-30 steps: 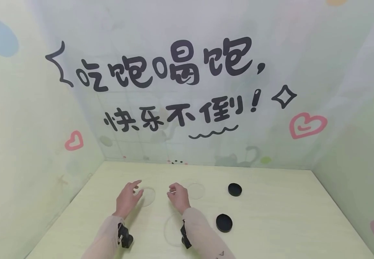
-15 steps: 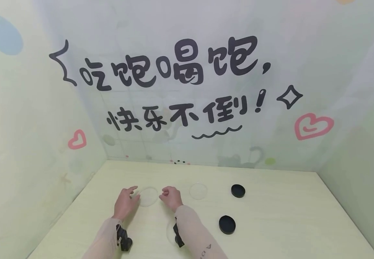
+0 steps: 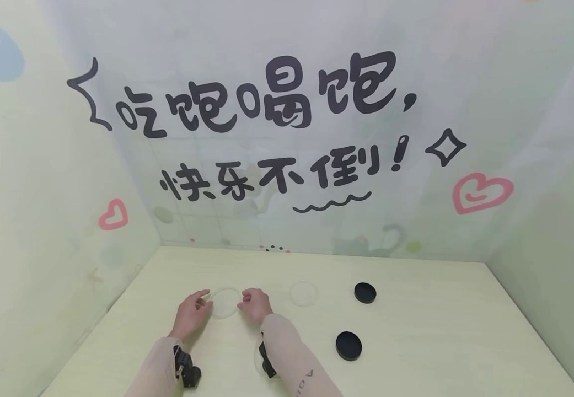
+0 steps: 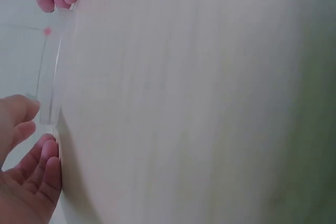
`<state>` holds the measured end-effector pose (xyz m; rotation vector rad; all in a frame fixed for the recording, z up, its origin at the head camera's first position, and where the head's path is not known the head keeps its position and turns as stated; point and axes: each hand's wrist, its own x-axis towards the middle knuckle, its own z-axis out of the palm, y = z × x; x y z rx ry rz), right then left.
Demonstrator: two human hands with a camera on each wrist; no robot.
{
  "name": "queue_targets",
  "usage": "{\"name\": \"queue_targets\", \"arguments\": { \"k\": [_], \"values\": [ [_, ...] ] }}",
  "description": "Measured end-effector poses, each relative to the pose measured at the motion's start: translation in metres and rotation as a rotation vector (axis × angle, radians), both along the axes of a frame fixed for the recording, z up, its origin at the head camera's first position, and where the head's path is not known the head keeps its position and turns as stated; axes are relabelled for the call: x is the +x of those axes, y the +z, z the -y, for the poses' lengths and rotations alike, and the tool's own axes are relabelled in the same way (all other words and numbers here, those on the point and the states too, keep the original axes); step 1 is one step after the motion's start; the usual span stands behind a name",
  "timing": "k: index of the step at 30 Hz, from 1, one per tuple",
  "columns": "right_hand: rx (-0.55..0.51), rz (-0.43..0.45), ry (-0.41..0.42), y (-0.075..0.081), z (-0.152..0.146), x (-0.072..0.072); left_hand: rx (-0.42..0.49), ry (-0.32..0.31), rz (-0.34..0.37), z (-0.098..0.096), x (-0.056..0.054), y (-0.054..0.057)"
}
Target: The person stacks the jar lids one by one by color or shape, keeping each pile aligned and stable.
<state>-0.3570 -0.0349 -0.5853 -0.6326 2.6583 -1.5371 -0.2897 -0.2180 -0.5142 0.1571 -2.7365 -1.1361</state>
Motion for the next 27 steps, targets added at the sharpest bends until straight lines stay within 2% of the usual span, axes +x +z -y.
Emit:
{"name": "queue_targets", "arguments": {
  "k": [2, 3, 4, 5, 6, 7, 9, 10, 12, 14, 16, 17, 18, 20, 21, 23, 24, 25, 27],
  "values": [
    [0.007, -0.005, 0.003, 0.009, 0.000, 0.004, -0.005, 0.002, 0.003, -0.001, 0.000, 0.002],
    [-0.024, -0.018, 0.018, 0.000, -0.001, -0.003, -0.006, 0.006, 0.004, -0.001, 0.000, 0.002],
    [-0.014, -0.021, 0.009, 0.001, 0.000, -0.002, -0.007, 0.012, 0.004, -0.002, 0.000, 0.003],
    [-0.028, 0.013, 0.008, -0.006, 0.001, -0.009, -0.007, 0.018, 0.003, -0.002, 0.000, 0.003],
    [-0.010, 0.055, -0.010, -0.006, 0.003, -0.009, -0.004, 0.021, 0.004, -0.002, 0.001, 0.004],
    [-0.007, 0.072, -0.017, -0.013, 0.005, -0.015, -0.006, 0.021, 0.003, -0.003, 0.001, 0.004],
    [-0.008, 0.030, -0.014, -0.040, 0.008, -0.031, -0.009, 0.021, 0.005, -0.003, 0.001, 0.004],
    [0.005, 0.056, -0.026, -0.050, 0.010, -0.038, -0.009, 0.022, 0.002, -0.004, 0.001, 0.004],
    [-0.016, 0.015, -0.014, -0.083, 0.010, -0.059, -0.014, 0.016, -0.005, -0.005, 0.001, 0.003],
    [-0.029, -0.012, -0.010, -0.110, 0.011, -0.076, -0.012, 0.016, -0.012, -0.006, 0.000, 0.003],
    [-0.026, -0.012, -0.027, -0.118, 0.011, -0.082, -0.006, 0.022, -0.018, -0.007, 0.000, 0.003],
    [-0.018, -0.017, -0.031, -0.116, 0.011, -0.082, -0.005, 0.025, -0.019, -0.007, 0.000, 0.003],
    [0.008, -0.026, -0.043, -0.094, 0.010, -0.067, -0.007, 0.027, -0.023, -0.007, 0.000, 0.003],
    [0.030, 0.033, -0.057, -0.063, 0.008, -0.048, -0.007, 0.044, -0.022, -0.008, 0.001, 0.004],
    [0.023, 0.008, -0.056, -0.049, 0.007, -0.038, -0.009, 0.052, -0.022, -0.008, 0.001, 0.005],
    [0.006, 0.025, -0.060, -0.015, 0.003, -0.015, -0.011, 0.062, -0.015, -0.008, 0.002, 0.006],
    [-0.003, 0.054, -0.069, 0.011, 0.000, 0.002, -0.012, 0.066, -0.011, -0.008, 0.003, 0.007],
    [-0.028, 0.092, -0.073, 0.016, 0.000, 0.006, -0.007, 0.073, -0.004, -0.009, 0.003, 0.007],
    [-0.046, 0.102, -0.087, 0.046, -0.002, 0.026, -0.006, 0.075, 0.000, -0.009, 0.004, 0.008]
  ]
}}
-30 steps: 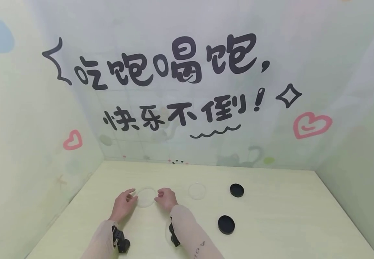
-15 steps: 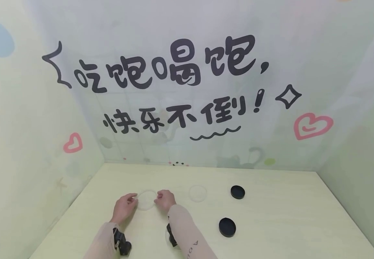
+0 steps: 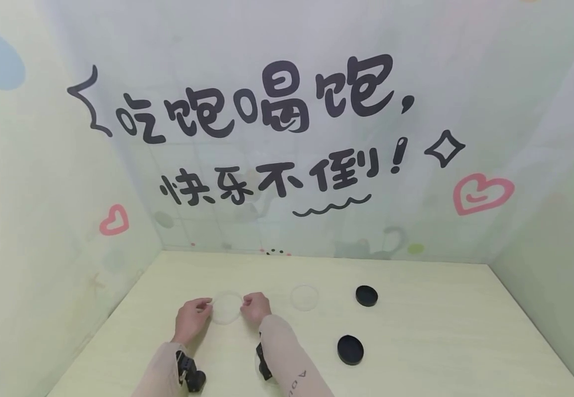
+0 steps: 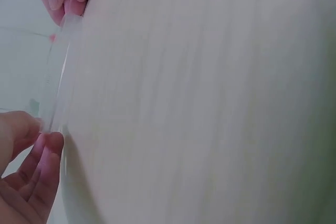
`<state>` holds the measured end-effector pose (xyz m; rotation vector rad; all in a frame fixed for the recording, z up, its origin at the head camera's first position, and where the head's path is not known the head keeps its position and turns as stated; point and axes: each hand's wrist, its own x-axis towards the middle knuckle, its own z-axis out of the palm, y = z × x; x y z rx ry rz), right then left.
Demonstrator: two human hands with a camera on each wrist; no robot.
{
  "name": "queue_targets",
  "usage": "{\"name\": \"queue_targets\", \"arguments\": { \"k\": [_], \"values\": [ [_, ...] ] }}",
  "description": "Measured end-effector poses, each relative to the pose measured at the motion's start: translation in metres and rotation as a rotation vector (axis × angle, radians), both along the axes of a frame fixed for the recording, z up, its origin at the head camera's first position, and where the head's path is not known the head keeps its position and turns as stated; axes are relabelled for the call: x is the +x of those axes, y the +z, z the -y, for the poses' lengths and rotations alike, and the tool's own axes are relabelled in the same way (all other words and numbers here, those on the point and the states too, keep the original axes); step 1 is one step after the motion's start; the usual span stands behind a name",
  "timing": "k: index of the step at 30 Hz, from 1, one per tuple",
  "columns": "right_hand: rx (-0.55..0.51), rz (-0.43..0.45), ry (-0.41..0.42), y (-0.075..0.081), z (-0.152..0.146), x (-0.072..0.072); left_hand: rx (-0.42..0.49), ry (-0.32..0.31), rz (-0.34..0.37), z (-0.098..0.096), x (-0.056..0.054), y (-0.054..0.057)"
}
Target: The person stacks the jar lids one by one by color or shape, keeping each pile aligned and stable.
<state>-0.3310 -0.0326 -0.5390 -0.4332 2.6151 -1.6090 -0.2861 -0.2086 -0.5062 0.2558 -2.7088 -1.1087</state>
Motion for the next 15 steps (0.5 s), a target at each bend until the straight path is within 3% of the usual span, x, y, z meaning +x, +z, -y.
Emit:
{"name": "queue_targets", "arguments": {
  "k": [3, 15],
  "values": [
    [0.025, 0.099, -0.031, 0.037, -0.001, 0.022, 0.006, 0.000, -0.001, -0.001, 0.000, -0.001],
    [0.032, 0.069, -0.080, 0.036, -0.002, 0.021, 0.033, -0.009, -0.019, 0.000, 0.000, -0.004]
  ]
}}
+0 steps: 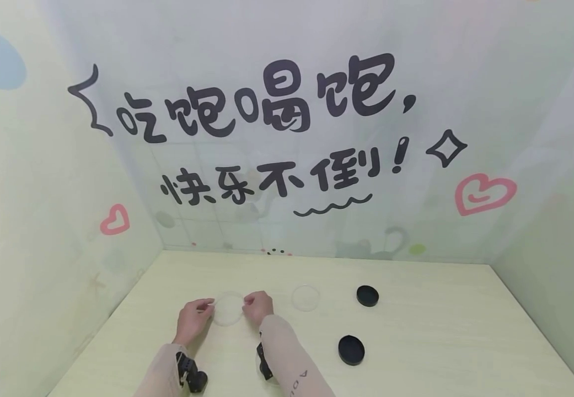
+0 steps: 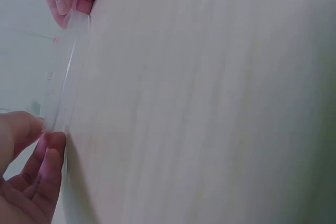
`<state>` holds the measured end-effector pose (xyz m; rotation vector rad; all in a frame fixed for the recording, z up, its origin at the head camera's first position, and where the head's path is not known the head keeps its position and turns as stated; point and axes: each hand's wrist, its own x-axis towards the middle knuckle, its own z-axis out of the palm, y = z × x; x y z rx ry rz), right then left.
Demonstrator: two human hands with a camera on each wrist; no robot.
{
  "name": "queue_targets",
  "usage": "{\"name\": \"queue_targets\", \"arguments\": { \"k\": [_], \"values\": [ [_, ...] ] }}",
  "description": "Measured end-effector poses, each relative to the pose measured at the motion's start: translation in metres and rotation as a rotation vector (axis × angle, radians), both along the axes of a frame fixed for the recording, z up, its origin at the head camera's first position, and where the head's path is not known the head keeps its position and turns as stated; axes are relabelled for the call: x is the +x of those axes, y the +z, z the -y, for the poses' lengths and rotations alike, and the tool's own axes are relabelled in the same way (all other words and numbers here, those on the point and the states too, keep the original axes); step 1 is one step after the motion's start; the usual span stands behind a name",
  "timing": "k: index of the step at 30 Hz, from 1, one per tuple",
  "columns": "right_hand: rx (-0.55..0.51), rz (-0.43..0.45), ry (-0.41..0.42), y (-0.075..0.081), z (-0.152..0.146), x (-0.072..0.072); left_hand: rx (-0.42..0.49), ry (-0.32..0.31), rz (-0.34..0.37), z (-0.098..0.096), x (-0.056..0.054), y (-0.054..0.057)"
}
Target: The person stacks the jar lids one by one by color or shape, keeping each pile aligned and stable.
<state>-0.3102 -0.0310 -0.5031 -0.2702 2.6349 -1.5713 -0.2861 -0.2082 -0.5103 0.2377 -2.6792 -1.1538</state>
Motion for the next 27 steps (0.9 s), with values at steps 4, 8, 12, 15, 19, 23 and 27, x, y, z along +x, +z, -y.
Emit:
{"name": "queue_targets", "arguments": {
  "k": [4, 8, 12, 15, 19, 23, 27],
  "values": [
    [0.011, 0.000, -0.010, 0.000, -0.003, 0.000, 0.019, -0.015, 0.005, -0.002, 0.001, 0.001],
    [0.015, -0.001, -0.014, 0.000, -0.006, 0.000, 0.024, -0.021, 0.015, -0.003, 0.001, 0.002],
    [0.006, 0.024, -0.018, 0.003, -0.009, 0.001, 0.027, -0.022, 0.033, -0.005, 0.002, 0.007],
    [0.000, 0.037, -0.021, 0.006, -0.011, 0.003, 0.044, -0.032, 0.039, -0.006, 0.002, 0.011],
    [-0.021, 0.055, -0.030, 0.010, -0.014, 0.002, 0.079, -0.046, 0.043, -0.006, 0.002, 0.014],
    [-0.049, 0.076, -0.038, 0.012, -0.016, 0.001, 0.103, -0.055, 0.051, -0.006, 0.001, 0.014],
    [-0.075, 0.083, -0.032, 0.013, -0.021, -0.001, 0.128, -0.069, 0.053, -0.008, 0.000, 0.014]
  ]
}}
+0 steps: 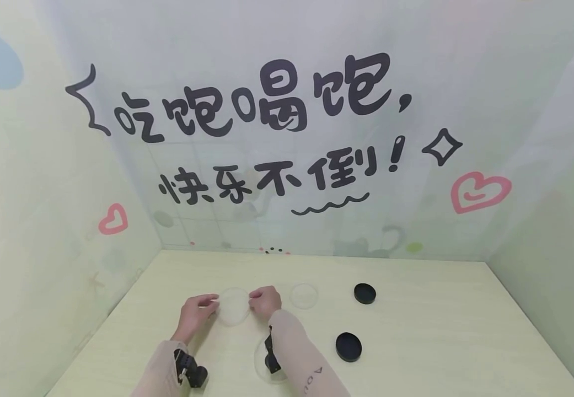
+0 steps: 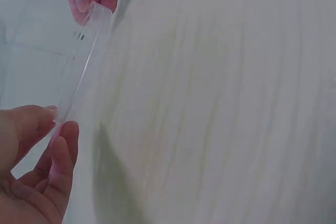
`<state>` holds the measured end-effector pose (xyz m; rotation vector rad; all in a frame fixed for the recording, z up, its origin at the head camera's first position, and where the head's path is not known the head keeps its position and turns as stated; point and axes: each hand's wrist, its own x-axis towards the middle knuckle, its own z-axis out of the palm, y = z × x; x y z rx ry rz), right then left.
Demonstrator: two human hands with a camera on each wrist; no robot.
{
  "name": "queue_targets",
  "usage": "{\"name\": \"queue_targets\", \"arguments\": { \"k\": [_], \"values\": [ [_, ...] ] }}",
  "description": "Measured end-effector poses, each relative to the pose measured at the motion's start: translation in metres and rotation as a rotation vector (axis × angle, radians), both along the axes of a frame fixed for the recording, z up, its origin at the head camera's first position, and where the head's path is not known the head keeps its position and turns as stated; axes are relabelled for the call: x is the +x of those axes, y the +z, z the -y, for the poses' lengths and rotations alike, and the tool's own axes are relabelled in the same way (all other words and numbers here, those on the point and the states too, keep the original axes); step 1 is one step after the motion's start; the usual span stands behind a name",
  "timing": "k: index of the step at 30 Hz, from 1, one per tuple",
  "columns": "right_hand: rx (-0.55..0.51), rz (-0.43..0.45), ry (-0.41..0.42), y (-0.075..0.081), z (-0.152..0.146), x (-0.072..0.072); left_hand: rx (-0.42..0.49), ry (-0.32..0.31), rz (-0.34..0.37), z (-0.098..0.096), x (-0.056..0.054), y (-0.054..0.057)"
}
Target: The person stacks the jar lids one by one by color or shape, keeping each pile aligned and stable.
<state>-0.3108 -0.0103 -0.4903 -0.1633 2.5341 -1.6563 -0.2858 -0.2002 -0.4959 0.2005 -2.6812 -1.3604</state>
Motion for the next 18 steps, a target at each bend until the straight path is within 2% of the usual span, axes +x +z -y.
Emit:
{"name": "queue_targets", "arguments": {
  "k": [9, 18],
  "values": [
    [-0.048, -0.011, 0.069, 0.016, -0.018, 0.003, 0.075, -0.062, -0.031, -0.009, 0.002, 0.007],
    [-0.168, 0.038, 0.123, 0.019, -0.042, 0.012, 0.126, -0.105, -0.062, -0.022, 0.009, 0.021]
  ]
}}
